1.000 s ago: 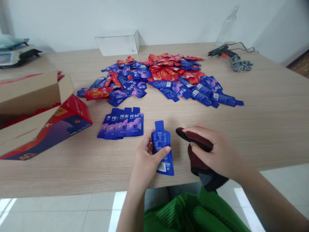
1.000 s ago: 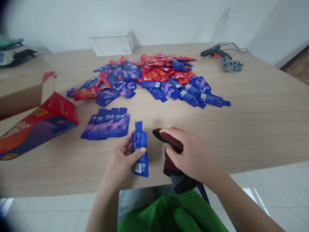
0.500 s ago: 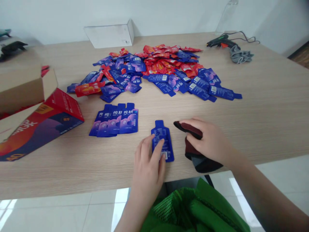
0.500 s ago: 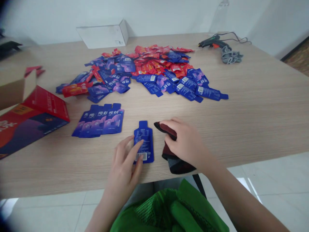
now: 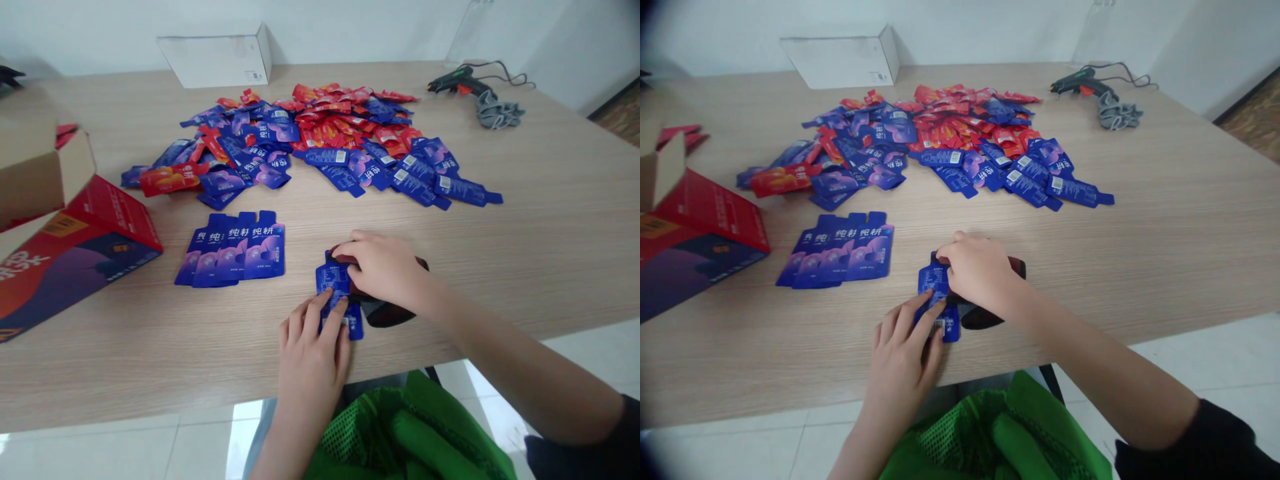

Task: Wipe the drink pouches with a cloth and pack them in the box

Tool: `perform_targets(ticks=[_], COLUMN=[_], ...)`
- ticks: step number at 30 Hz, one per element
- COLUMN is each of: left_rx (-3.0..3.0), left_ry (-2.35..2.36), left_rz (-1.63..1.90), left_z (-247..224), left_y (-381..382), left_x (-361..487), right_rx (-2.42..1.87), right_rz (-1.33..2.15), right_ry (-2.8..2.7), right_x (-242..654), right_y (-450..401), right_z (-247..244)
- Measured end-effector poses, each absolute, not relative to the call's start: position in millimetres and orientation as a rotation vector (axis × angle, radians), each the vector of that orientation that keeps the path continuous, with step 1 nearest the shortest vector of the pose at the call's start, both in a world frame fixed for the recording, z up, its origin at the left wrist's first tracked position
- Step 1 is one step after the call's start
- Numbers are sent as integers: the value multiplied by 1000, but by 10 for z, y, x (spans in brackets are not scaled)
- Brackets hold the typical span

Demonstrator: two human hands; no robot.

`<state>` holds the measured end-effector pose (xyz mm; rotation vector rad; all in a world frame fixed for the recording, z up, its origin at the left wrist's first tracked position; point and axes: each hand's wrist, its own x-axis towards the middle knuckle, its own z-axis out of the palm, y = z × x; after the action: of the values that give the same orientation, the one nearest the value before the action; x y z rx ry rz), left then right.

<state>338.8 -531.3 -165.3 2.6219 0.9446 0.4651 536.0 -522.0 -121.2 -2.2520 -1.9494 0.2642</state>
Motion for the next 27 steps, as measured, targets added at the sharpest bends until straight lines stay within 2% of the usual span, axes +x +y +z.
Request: perform_targets(ticks=[9, 14, 19, 27], left_rx=[2630, 2634, 2646, 2666], left_ry=[977, 1023, 985, 1038], left_rz=[390, 406, 455, 467], left_z=[-1633, -1647, -1676, -1689], left_y=[-5321, -5325, -5305, -5349], left_x=[3399, 3414, 3405, 3415], right_rx=[-2182, -2322, -2425, -2275], right_rz=[283, 296, 332, 305], right_ry=[-1887, -1909, -1830, -1922], right_x=[5222, 5188, 5403, 5233], right_y=[-5241, -5195, -5257, -5196], right_z=[-1064, -1182, -1101, -1143])
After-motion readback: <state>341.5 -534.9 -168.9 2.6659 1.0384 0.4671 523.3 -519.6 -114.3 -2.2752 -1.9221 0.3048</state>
